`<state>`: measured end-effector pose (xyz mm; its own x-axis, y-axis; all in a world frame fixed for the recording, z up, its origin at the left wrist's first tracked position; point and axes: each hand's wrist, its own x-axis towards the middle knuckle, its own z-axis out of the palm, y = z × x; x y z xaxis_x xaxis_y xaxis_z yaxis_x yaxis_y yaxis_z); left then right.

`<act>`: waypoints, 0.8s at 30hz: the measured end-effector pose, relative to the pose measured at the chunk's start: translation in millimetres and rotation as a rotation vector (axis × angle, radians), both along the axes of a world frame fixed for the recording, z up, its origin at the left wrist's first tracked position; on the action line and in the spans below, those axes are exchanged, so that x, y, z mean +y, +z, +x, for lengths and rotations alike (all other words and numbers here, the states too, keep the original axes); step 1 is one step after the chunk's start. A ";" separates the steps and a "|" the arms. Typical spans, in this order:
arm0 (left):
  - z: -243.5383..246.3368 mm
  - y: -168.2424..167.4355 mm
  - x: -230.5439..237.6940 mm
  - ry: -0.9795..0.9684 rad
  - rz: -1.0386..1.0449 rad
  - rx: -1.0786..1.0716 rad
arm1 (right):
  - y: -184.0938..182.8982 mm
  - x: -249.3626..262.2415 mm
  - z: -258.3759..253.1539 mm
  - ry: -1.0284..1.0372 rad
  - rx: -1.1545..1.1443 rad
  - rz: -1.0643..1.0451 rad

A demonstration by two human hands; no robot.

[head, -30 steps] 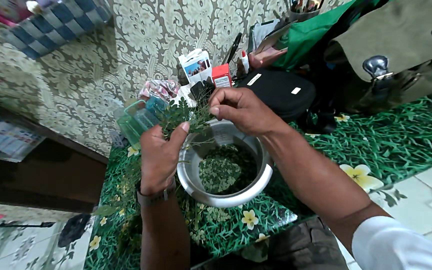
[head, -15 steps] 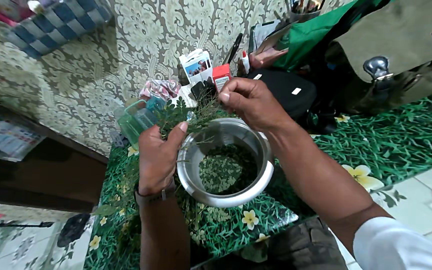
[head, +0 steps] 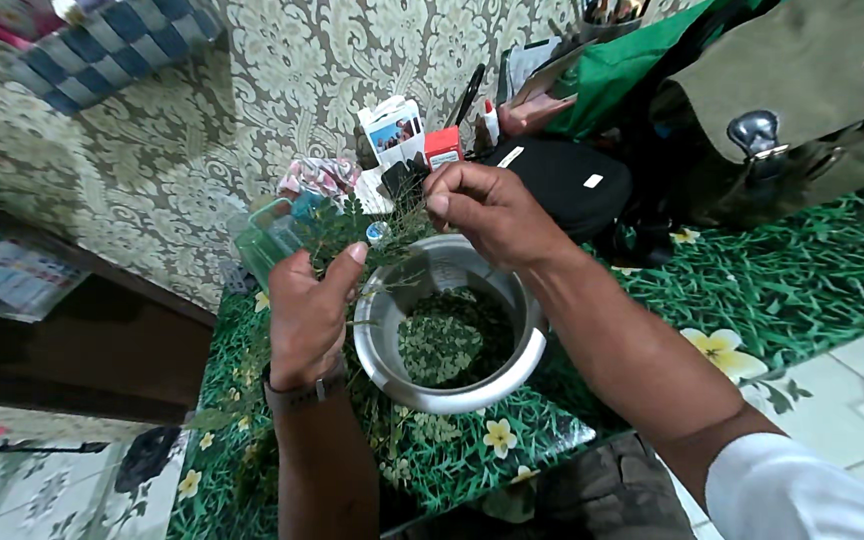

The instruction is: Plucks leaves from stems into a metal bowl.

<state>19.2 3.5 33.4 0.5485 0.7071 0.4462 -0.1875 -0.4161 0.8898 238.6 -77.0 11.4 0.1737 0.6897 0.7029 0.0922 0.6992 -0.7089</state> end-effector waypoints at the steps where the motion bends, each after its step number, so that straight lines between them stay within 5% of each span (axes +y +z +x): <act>1: -0.1 0.6 -0.4 -0.001 -0.001 -0.001 | 0.6 -1.2 0.7 0.003 -0.003 -0.007; 6: 1.8 -1.8 0.2 -0.019 0.032 0.012 | 2.5 -3.4 -4.4 0.002 -0.176 -0.010; 13: -0.9 2.7 -0.5 0.006 -0.053 -0.043 | 3.1 -5.1 3.3 -0.010 0.061 -0.031; 24: -0.4 2.7 0.8 -0.020 -0.148 -0.106 | 5.0 -14.3 5.3 0.025 -0.193 -0.136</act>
